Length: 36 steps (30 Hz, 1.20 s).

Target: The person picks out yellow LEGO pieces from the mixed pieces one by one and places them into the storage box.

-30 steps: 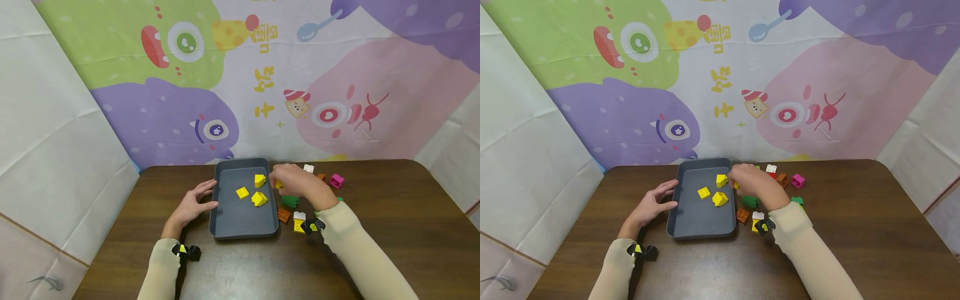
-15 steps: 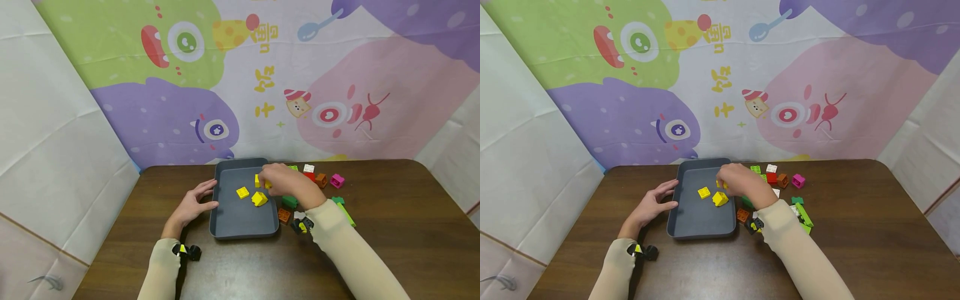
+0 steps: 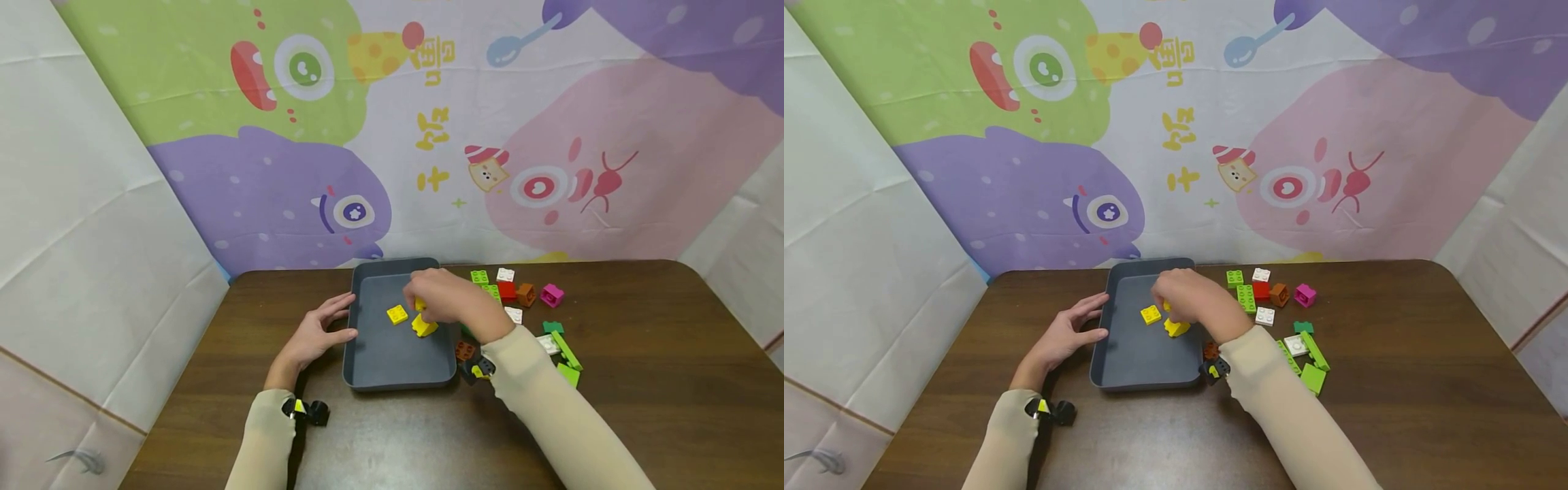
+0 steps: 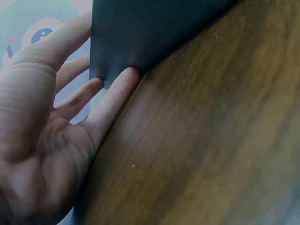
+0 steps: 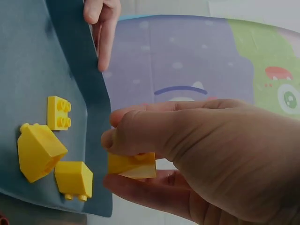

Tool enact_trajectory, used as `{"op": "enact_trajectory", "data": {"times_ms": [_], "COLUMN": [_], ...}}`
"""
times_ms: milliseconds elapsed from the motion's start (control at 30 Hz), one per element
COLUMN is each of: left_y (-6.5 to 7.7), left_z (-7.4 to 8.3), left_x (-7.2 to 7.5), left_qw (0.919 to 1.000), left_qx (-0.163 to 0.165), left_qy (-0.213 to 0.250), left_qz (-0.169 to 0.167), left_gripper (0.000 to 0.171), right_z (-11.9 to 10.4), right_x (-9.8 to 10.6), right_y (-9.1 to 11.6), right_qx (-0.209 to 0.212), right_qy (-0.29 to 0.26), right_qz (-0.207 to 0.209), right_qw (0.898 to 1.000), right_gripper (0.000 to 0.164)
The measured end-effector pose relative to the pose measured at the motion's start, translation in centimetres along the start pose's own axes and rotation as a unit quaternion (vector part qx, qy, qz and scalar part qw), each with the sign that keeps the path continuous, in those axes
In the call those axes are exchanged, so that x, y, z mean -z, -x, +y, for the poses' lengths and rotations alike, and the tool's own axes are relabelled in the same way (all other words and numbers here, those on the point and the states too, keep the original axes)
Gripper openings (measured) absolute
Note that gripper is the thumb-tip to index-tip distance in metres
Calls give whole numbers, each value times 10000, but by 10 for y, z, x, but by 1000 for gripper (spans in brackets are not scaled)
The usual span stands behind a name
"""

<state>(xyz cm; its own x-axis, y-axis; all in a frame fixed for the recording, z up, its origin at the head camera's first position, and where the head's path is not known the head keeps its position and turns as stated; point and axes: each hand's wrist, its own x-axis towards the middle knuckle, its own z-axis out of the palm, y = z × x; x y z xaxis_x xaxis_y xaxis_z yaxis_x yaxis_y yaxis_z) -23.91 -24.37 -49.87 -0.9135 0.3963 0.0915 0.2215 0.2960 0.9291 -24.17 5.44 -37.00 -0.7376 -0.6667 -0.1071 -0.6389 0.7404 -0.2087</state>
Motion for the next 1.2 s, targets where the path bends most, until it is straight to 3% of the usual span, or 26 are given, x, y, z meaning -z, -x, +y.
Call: {"op": "enact_trajectory", "data": {"times_ms": [700, 1200], "left_y": [1, 0], "left_z": [2, 1], "left_x": [-1, 0], "left_qw": [9999, 9999], "left_qx": [-5, -3], "left_qy": [116, 140], "left_qz": [24, 25], "left_gripper": [74, 73], "right_z": [-10, -11], "right_x": [-19, -43], "right_y": [-16, -22], "right_qx": [533, 623], "right_qy": [90, 1], "right_qz": [230, -226], "right_qw": [9983, 9978], "right_gripper": [21, 15]}}
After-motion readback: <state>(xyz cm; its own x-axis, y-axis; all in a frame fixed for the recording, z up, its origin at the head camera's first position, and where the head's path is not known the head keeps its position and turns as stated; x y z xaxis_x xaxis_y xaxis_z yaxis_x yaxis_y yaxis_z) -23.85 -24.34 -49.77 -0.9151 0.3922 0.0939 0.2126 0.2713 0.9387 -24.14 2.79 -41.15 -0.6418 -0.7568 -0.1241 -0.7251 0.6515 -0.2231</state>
